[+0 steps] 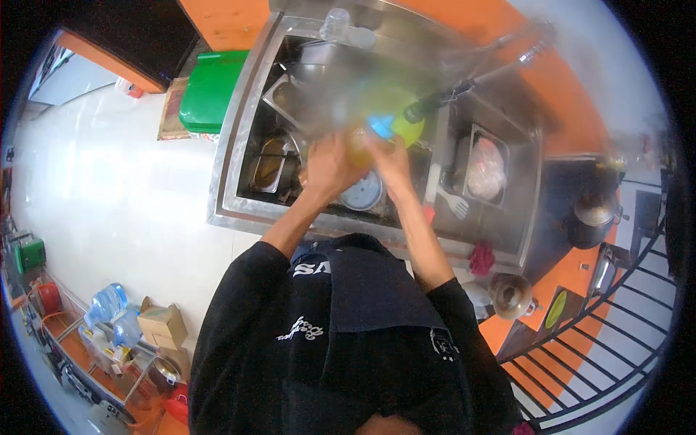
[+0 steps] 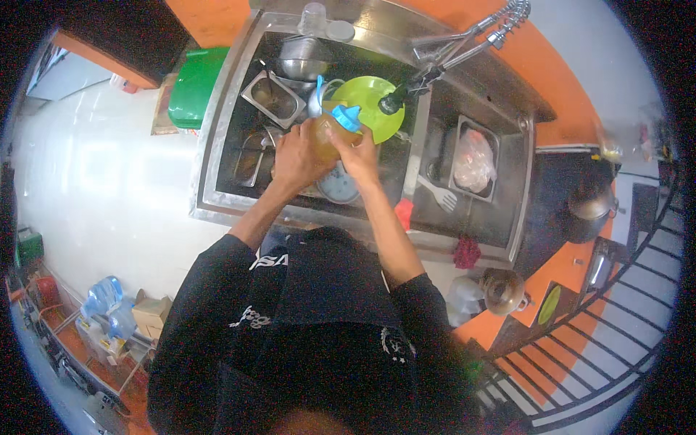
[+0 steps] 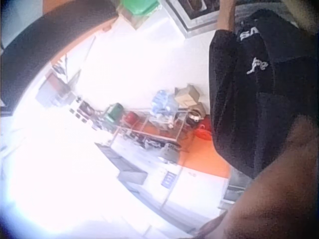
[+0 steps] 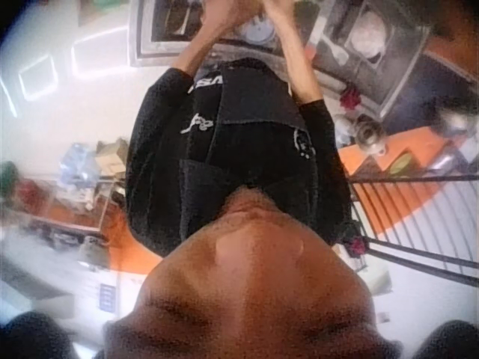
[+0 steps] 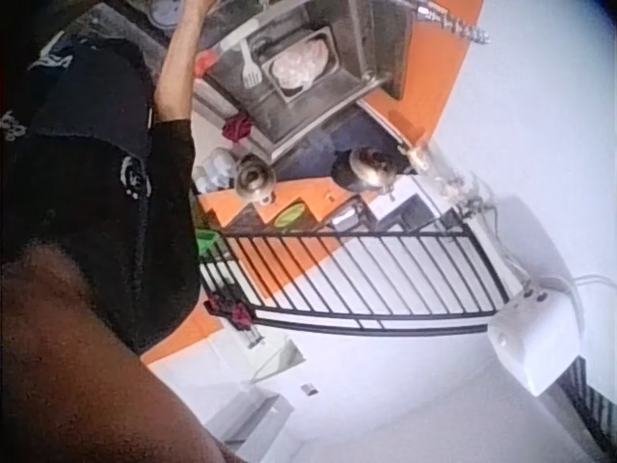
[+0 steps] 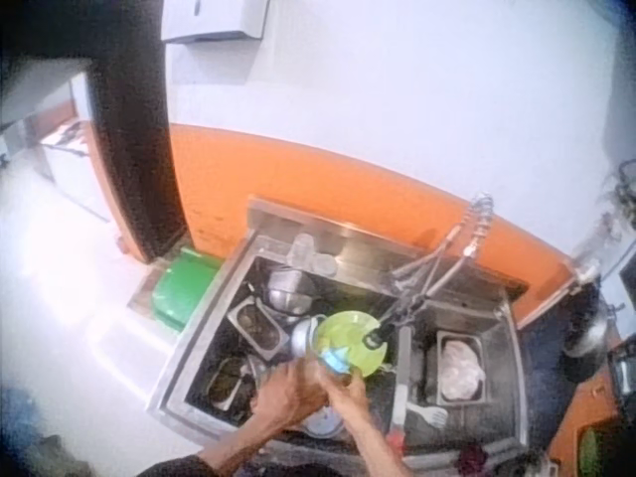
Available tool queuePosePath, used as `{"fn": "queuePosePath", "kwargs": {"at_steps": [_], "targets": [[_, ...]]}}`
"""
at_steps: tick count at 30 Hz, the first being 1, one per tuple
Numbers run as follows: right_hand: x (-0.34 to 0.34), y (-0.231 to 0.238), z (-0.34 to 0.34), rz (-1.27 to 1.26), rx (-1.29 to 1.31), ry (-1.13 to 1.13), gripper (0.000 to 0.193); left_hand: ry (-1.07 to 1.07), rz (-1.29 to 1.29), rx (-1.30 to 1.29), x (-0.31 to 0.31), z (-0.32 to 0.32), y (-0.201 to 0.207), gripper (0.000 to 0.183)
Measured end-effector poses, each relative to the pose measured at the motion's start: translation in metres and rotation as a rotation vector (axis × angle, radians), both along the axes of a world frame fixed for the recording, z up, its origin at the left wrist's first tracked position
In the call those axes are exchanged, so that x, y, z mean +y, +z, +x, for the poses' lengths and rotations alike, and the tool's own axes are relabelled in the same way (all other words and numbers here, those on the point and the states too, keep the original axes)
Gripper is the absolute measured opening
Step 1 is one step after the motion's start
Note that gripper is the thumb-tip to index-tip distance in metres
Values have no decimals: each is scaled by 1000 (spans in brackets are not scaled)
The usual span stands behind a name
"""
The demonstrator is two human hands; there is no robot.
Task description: The person washes various kitchen items including a metal tray, a green plastic plate, and several metal pots and containers at a sink using a sponge.
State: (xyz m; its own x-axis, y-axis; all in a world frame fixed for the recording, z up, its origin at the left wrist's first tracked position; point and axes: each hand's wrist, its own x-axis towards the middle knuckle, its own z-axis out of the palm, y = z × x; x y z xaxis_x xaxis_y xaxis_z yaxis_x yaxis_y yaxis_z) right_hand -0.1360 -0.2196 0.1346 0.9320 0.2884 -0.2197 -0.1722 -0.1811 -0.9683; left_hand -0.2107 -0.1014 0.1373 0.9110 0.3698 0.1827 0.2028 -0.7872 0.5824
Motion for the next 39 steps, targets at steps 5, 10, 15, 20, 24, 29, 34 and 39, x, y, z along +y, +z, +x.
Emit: {"fn": "queuePosePath", "kwargs": {"at_steps": [5,10,15,20,24,29,34,39], "targets": [[-22,2,33,-260,-65,132,73,-33,59,43,7,-4,12,74],[-36,48,62,-395,-287,521,69,-90,154,56,19,-13,13,75],[-24,58,75,-404,-462,906,66,-192,240,-61,43,-26,13,82],[-8,36,66,-328,-294,1002,62,-217,326,-45,57,-38,8,85],[-2,21,58,-300,-325,978,61,-218,360,-50,62,-44,5,83],[3,17,41,-296,-300,924,56,-233,299,-72,67,-47,4,70],[-3,8,35,-200,-158,887,53,-294,208,-103,72,-47,-9,69],[-2,19,25,-217,-286,844,54,-362,189,-57,77,-46,-9,76]]}}
